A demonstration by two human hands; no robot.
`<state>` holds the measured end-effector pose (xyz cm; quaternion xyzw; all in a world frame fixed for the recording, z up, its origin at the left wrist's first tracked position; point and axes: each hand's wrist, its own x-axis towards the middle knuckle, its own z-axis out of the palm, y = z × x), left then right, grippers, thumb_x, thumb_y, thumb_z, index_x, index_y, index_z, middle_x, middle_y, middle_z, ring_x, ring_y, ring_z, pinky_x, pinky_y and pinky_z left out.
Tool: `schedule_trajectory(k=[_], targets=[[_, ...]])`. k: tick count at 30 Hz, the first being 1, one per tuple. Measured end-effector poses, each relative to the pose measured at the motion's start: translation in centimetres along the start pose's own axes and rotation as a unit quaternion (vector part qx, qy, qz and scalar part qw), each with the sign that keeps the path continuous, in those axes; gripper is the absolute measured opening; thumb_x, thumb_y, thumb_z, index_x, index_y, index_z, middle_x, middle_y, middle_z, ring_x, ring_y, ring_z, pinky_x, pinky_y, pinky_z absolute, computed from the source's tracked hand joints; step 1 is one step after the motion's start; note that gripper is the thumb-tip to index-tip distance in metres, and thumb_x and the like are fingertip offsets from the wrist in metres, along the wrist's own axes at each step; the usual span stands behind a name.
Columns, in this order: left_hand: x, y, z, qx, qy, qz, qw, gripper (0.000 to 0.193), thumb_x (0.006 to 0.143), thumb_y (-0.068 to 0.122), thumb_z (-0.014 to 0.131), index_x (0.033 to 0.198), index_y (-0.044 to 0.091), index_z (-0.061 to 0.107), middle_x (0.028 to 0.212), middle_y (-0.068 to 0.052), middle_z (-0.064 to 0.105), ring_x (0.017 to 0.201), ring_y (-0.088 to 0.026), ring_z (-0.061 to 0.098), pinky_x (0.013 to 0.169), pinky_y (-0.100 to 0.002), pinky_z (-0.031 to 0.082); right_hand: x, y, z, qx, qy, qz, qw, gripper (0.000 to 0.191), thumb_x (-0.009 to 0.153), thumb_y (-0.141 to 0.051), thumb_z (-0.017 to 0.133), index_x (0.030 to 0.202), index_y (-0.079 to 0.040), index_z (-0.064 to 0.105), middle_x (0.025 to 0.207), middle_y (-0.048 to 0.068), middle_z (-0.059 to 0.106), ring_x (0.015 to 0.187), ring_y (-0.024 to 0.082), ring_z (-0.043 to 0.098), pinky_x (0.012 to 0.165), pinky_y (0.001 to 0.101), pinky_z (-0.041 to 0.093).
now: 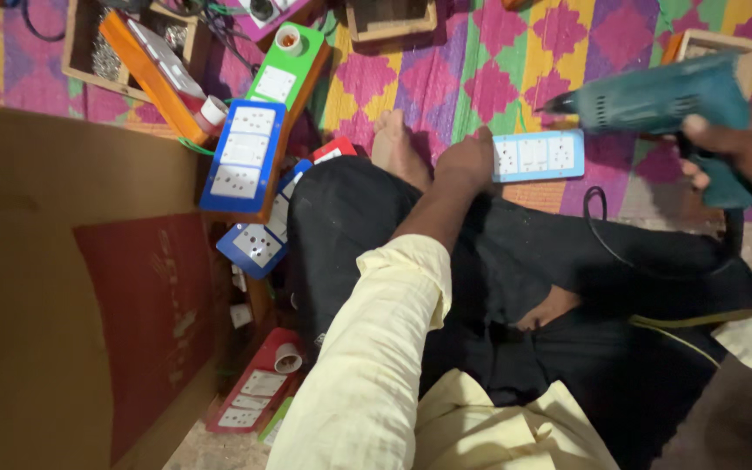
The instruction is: The person sits on the floor and uses a power drill to make holes in plastic electrical socket housings. They handle multiple socket units, positioning them on their lap and drilling into the plastic casing.
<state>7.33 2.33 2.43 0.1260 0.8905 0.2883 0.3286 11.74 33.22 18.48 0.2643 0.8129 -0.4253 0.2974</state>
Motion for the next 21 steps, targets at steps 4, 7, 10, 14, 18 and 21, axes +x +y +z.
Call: schedule_trajectory(k=[4,7,10,14,18,21], targets=[[-0.8,0.9,-0.5,0.014,0.007,0.010,1.000,0.109,0.058,0.040,0.098,0.144,0.008,0.038,0.134,-0.018,0.059,0.119,-0.039,0.064,0.093,-0.048,0.057,2.4,5.1,-3.1,0.194,-0.015,-0.106,0.975,0.074,0.116,-0.065,0.049,0.138,0.006,0.055,0.081,0.011,0.059,0.070,0.020,0.058,0.075,0.0450,0.054],[-1.0,1.8,-0.3,0.039,0.071,0.048,0.996,0.119,0.054,0.045,0.099,0.149,0.011,0.036,0.136,-0.017,0.054,0.117,-0.042,0.061,0.091,-0.049,0.056,3.6,6.4,-3.9,0.352,-0.097,-0.095,0.926,0.077,0.108,-0.073,0.050,0.136,-0.002,0.053,0.093,0.009,0.063,0.073,0.016,0.061,0.078,0.0473,0.056],[-0.6,2.4,0.6,0.062,0.103,0.103,0.987,0.114,0.053,0.041,0.096,0.148,0.013,0.040,0.138,-0.015,0.055,0.113,-0.043,0.061,0.089,-0.050,0.057,4.9,7.8,-3.0,0.489,-0.126,-0.134,0.853,0.075,0.111,-0.064,0.055,0.136,0.006,0.049,0.100,0.011,0.064,0.082,0.015,0.060,0.089,0.0432,0.053],[0.2,2.4,2.4,0.105,0.128,0.130,0.978,0.102,0.065,0.039,0.090,0.150,0.012,0.042,0.129,-0.015,0.059,0.110,-0.043,0.062,0.088,-0.049,0.057,7.2,7.3,-1.1,0.539,-0.147,-0.150,0.816,0.071,0.106,-0.064,0.059,0.144,-0.004,0.047,0.116,0.006,0.069,0.084,0.012,0.060,0.080,0.0374,0.050],[0.8,2.2,3.3,0.105,0.130,0.137,0.976,0.104,0.065,0.042,0.089,0.150,0.006,0.040,0.128,-0.017,0.059,0.107,-0.043,0.062,0.086,-0.050,0.056,9.5,6.1,1.8,0.583,-0.071,-0.155,0.794,0.074,0.107,-0.067,0.064,0.155,-0.012,0.050,0.117,0.006,0.068,0.077,0.013,0.056,0.076,0.0364,0.048],[1.0,2.5,3.3,0.108,0.150,0.144,0.972,0.099,0.066,0.041,0.088,0.146,0.003,0.044,0.125,-0.018,0.061,0.105,-0.043,0.064,0.087,-0.049,0.057,10.4,5.9,3.2,0.594,-0.049,-0.115,0.795,0.074,0.102,-0.070,0.065,0.143,-0.009,0.056,0.116,0.004,0.070,0.076,0.013,0.055,0.075,0.0357,0.047]])
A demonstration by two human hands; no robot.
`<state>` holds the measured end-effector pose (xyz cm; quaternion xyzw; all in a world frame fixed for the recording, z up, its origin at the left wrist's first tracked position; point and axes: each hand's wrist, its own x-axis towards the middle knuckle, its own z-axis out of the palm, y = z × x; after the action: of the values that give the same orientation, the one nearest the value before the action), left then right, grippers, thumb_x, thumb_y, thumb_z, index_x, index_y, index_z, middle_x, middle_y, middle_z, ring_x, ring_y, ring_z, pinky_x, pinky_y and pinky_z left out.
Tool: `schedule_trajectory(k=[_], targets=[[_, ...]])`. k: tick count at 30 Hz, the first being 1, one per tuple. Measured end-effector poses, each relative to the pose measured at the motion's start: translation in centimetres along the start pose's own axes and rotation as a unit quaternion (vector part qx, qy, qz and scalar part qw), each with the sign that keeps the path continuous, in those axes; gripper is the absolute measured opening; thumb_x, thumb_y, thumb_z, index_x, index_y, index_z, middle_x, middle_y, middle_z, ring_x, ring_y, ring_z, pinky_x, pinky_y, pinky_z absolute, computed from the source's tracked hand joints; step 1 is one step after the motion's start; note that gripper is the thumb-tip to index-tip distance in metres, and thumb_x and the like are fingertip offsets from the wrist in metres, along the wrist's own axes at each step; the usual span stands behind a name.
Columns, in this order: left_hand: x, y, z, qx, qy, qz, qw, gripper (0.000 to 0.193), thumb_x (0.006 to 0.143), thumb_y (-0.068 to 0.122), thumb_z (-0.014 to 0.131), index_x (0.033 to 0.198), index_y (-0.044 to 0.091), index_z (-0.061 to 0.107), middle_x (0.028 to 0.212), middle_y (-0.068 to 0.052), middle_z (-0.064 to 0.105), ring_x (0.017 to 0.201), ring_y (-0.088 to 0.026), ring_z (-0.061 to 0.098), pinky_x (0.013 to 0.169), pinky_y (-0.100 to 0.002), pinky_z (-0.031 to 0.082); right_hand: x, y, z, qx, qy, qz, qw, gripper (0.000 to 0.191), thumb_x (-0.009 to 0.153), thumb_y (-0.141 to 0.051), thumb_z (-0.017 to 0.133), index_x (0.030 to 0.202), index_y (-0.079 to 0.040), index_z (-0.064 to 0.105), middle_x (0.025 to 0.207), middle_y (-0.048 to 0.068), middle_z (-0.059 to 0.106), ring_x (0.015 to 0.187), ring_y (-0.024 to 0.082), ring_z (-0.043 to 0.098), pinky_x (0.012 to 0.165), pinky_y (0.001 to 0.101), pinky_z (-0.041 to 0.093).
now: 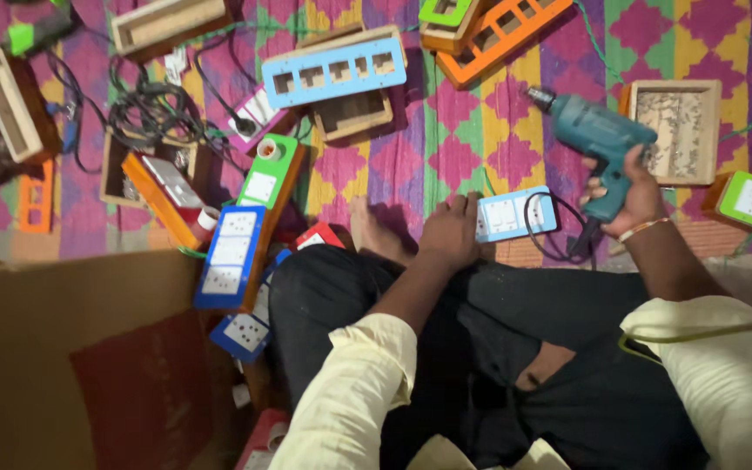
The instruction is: The person sits on the floor and uses a power drill to make holes in plastic electrical socket housings. They handle multiple socket units, positioning them on their lap and drilling into the plastic casing.
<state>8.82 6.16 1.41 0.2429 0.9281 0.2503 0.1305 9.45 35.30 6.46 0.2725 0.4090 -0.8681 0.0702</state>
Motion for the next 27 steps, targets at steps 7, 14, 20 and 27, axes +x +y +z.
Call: schedule_trajectory(k=[7,14,20,27], targets=[[0.4,0.5,-3.4,0.002,-0.057,-0.040,0.998,0.076,0.060,0.044,0.090,0.114,0.001,0.058,0.115,-0.020,0.063,0.101,-0.043,0.065,0.081,-0.050,0.058,0.0,0.2,-0.9,0.000,-0.012,0.089,0.996,0.075,0.097,-0.072,0.068,0.129,-0.005,0.064,0.094,0.006,0.062,0.076,0.017,0.058,0.078,0.0419,0.053],[-3.7,0.0,-14.2,0.032,0.206,-0.045,0.977,0.053,0.066,0.019,0.083,0.113,0.003,0.064,0.106,-0.017,0.068,0.095,-0.040,0.069,0.077,-0.049,0.059,0.0,0.7,-1.8,-0.041,0.031,0.104,0.993,0.064,0.091,-0.061,0.074,0.127,-0.013,0.053,0.095,0.013,0.066,0.089,0.033,0.070,0.092,0.0596,0.055],[-18.2,2.4,-25.1,0.152,0.278,-0.182,0.931,0.089,0.068,0.052,0.090,0.134,-0.001,0.061,0.121,-0.026,0.064,0.109,-0.044,0.062,0.087,-0.052,0.054,-0.5,0.4,-2.2,-0.086,0.066,0.152,0.982,0.070,0.086,-0.059,0.073,0.132,-0.013,0.048,0.099,0.015,0.068,0.094,0.037,0.072,0.091,0.0608,0.057],[-30.6,2.4,-24.8,0.292,0.196,-0.032,0.936,0.062,0.067,0.040,0.088,0.119,0.016,0.066,0.122,-0.020,0.069,0.102,-0.038,0.067,0.086,-0.045,0.059,-1.2,1.6,-3.1,-0.274,0.043,0.347,0.896,0.091,0.076,-0.082,0.063,0.111,0.002,0.065,0.093,0.018,0.071,0.079,0.027,0.073,0.075,0.0453,0.060]])
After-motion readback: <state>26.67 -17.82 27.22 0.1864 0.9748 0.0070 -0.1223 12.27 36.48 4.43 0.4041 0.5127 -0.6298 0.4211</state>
